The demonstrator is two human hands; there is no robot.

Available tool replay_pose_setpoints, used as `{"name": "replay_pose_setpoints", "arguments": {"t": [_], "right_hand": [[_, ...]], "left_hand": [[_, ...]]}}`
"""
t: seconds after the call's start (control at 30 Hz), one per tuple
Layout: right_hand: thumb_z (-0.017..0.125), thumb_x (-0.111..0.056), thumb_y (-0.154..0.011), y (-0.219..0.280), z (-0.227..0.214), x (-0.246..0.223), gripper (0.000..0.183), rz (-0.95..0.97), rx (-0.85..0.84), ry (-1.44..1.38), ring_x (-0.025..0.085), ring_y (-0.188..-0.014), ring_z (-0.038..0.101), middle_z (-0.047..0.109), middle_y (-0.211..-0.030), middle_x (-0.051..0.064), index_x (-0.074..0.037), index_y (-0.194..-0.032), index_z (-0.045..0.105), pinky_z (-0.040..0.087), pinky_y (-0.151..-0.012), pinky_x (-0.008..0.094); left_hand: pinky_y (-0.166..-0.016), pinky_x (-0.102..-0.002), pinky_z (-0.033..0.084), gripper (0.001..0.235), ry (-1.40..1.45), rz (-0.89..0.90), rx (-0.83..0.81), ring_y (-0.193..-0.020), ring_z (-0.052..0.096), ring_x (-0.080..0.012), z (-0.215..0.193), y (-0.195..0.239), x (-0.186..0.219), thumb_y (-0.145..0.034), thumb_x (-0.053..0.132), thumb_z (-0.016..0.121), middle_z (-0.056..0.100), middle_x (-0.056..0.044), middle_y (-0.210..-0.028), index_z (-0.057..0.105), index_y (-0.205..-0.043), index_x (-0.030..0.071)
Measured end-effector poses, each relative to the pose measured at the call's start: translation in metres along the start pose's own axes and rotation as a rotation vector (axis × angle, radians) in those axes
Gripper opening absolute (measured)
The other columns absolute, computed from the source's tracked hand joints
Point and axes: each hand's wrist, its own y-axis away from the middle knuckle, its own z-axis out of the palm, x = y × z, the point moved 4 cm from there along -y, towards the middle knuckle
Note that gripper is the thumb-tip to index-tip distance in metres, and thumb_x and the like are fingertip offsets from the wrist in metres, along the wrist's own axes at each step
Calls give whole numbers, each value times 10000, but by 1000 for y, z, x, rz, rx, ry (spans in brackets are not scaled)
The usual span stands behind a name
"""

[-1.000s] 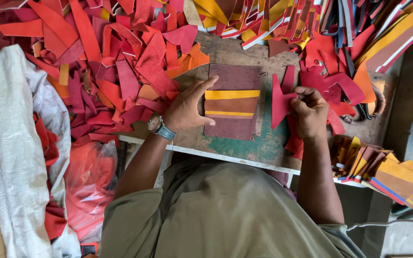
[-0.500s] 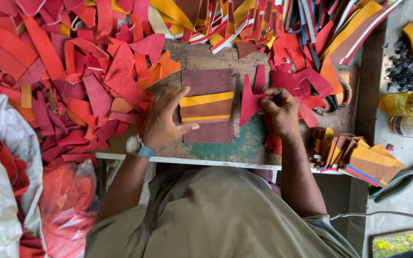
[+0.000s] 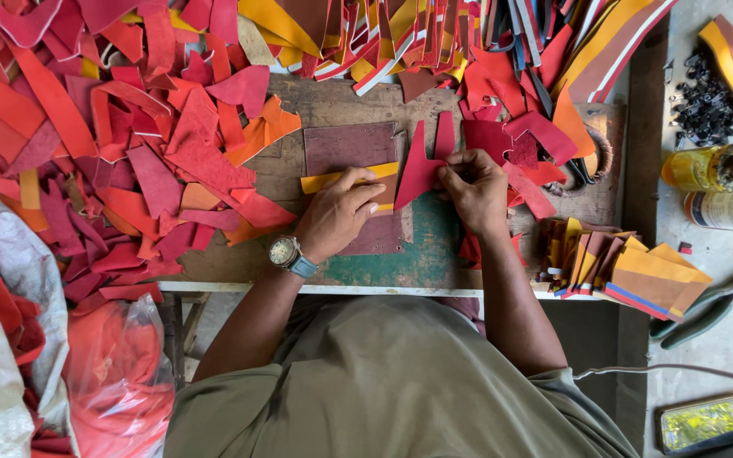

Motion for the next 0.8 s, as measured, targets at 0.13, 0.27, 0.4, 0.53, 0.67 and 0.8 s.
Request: {"name": "replay_pose_setpoints", "arguments": {"t": [0.13, 0.27, 0.4, 0.53, 0.67, 0.8], "right_hand": [[675, 21, -960, 0, -7, -2, 139, -11, 50, -66, 67, -770, 644, 672, -934, 25, 1, -1092, 634, 582, -648, 241], [621, 48, -973, 2, -10, -4, 191, -37, 46, -110, 44, -776, 585, 651, -944, -4, -4, -1155, 644, 510, -692, 202], [613, 42, -975, 4, -9, -7, 225, -22, 37, -84, 34, -780, 579, 651, -949, -20, 5, -1192, 663, 504, -699, 195], [617, 24, -981, 7, -7, -13, 231, -6, 39, -30, 25, -766, 566, 643, -917, -32, 8, -1203, 682, 503, -690, 191], [617, 10, -983, 7, -8, -12, 227, 8, 32, -16, 19, -765, 566, 658, -919, -38, 6, -1200, 681, 502, -691, 186], [626, 2, -993, 5, -11, -2, 215, -13, 14, -28, 14, -764, 547, 630, -901, -46, 4, -1200, 685, 484, -688, 182]], "left_hand": [[-998, -409, 528, 314, 5, 2, 6, -1187, 644, -310, 1, -1, 3, -917, 87, 709, 605, -96, -1323, 703, -1226, 28], [-1002, -410, 525, 316, -6, 3, 4, -1185, 643, -307, 2, 0, 1, -923, 93, 709, 600, -99, -1328, 700, -1233, 28], [-1007, -412, 522, 320, -2, 7, 5, -1192, 639, -308, 2, -1, 0, -916, 89, 709, 602, -98, -1324, 702, -1230, 30], [-1001, -412, 523, 316, 2, 0, 0, -1190, 639, -309, 1, -1, 2, -918, 94, 712, 601, -96, -1323, 703, -1229, 33], [-995, -407, 527, 325, 15, -21, -14, -1190, 640, -304, 1, -1, 1, -917, 107, 714, 596, -92, -1327, 698, -1234, 37], [-996, -425, 521, 330, -8, -24, -20, -1186, 637, -309, 1, -1, 3, -918, 113, 714, 586, -85, -1334, 691, -1239, 44]]}}
